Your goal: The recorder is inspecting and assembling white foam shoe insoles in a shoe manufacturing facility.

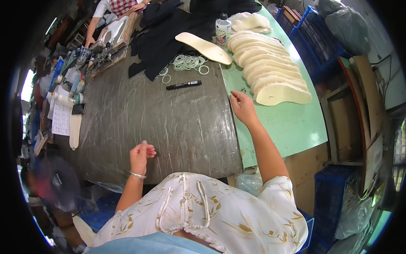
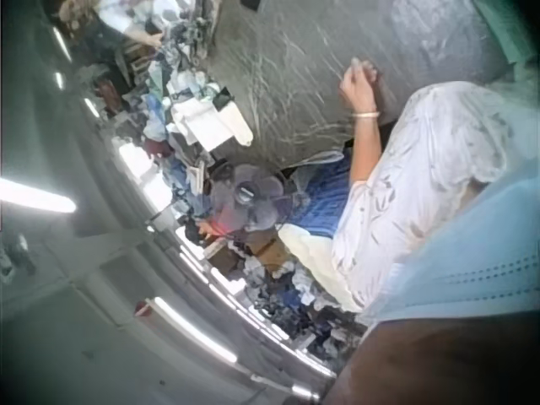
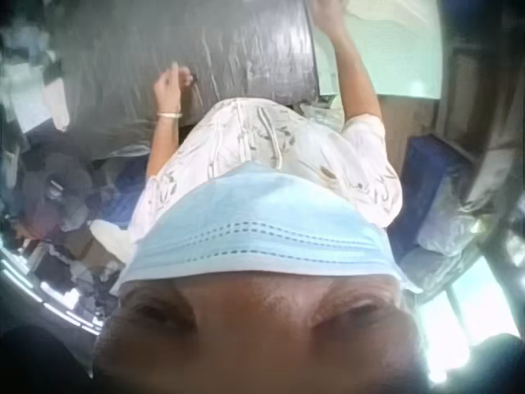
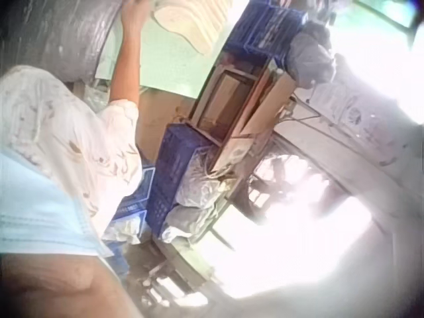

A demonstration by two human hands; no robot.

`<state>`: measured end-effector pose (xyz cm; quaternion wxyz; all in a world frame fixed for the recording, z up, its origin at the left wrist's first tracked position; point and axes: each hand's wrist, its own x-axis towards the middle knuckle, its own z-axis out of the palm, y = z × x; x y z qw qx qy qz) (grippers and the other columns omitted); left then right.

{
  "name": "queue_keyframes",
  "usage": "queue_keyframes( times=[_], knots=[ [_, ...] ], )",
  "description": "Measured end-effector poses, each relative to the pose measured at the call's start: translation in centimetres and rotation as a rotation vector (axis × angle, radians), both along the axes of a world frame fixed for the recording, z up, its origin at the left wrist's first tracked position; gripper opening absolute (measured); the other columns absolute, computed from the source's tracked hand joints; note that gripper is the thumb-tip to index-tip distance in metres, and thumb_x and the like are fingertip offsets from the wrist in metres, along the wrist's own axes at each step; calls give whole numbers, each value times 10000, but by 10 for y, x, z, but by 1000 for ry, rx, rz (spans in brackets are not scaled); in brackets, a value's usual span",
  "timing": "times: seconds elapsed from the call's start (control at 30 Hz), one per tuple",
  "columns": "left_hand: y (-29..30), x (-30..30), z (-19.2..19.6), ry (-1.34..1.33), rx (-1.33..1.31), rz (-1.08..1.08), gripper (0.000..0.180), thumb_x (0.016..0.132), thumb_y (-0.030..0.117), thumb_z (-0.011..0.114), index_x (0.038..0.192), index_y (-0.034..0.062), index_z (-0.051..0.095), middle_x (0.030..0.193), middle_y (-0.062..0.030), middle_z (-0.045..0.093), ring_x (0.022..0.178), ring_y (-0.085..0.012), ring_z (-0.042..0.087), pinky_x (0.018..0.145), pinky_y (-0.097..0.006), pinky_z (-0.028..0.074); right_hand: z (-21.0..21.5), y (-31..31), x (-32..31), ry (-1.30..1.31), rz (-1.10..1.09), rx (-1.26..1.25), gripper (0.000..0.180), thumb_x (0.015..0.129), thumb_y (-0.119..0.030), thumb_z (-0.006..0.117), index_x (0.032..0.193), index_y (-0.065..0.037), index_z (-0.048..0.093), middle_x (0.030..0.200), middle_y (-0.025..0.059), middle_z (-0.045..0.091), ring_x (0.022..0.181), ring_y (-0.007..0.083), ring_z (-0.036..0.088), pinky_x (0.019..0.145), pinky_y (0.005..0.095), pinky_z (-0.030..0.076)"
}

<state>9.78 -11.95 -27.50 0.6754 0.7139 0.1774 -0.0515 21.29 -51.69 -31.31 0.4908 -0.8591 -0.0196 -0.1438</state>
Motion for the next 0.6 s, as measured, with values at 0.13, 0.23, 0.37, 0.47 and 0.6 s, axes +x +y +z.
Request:
queue_keyframes(
  times=[0.13,0.23,0.37,0.47,0.6],
  knots=[
    [35,-28,-1,-47,8,58,221,931,199,576,968,-5,651,867,-68,664,652,-107,622,568,-219,496,-4,5,68,372,-192,554,294,879,-257,552,993,2,633,765,28,614,590,104,540,494,263,427],
    [54,-55,-6,-33,29,160,197,927,174,575,980,-3,647,866,-65,664,646,-102,618,562,-212,491,-10,2,124,455,-334,755,203,869,-228,569,923,-34,600,724,29,588,553,95,501,477,255,395],
    [65,-83,-16,-12,17,282,200,929,183,576,989,4,641,856,-62,659,633,-101,613,544,-210,486,-25,16,168,506,-444,993,152,876,-204,590,827,-60,585,657,26,599,463,109,489,403,251,319],
    [65,-95,-21,19,-3,323,188,934,175,570,986,10,641,847,-56,661,621,-92,612,529,-200,486,-24,34,187,283,-540,1008,145,827,-105,598,895,20,625,709,85,637,569,164,584,489,288,434],
    [60,-92,-22,31,10,294,193,937,175,562,984,5,643,853,-49,660,613,-85,607,524,-196,486,-3,41,178,-143,-365,670,191,830,-124,615,891,53,653,730,81,663,594,123,606,574,251,473]
  ],
)
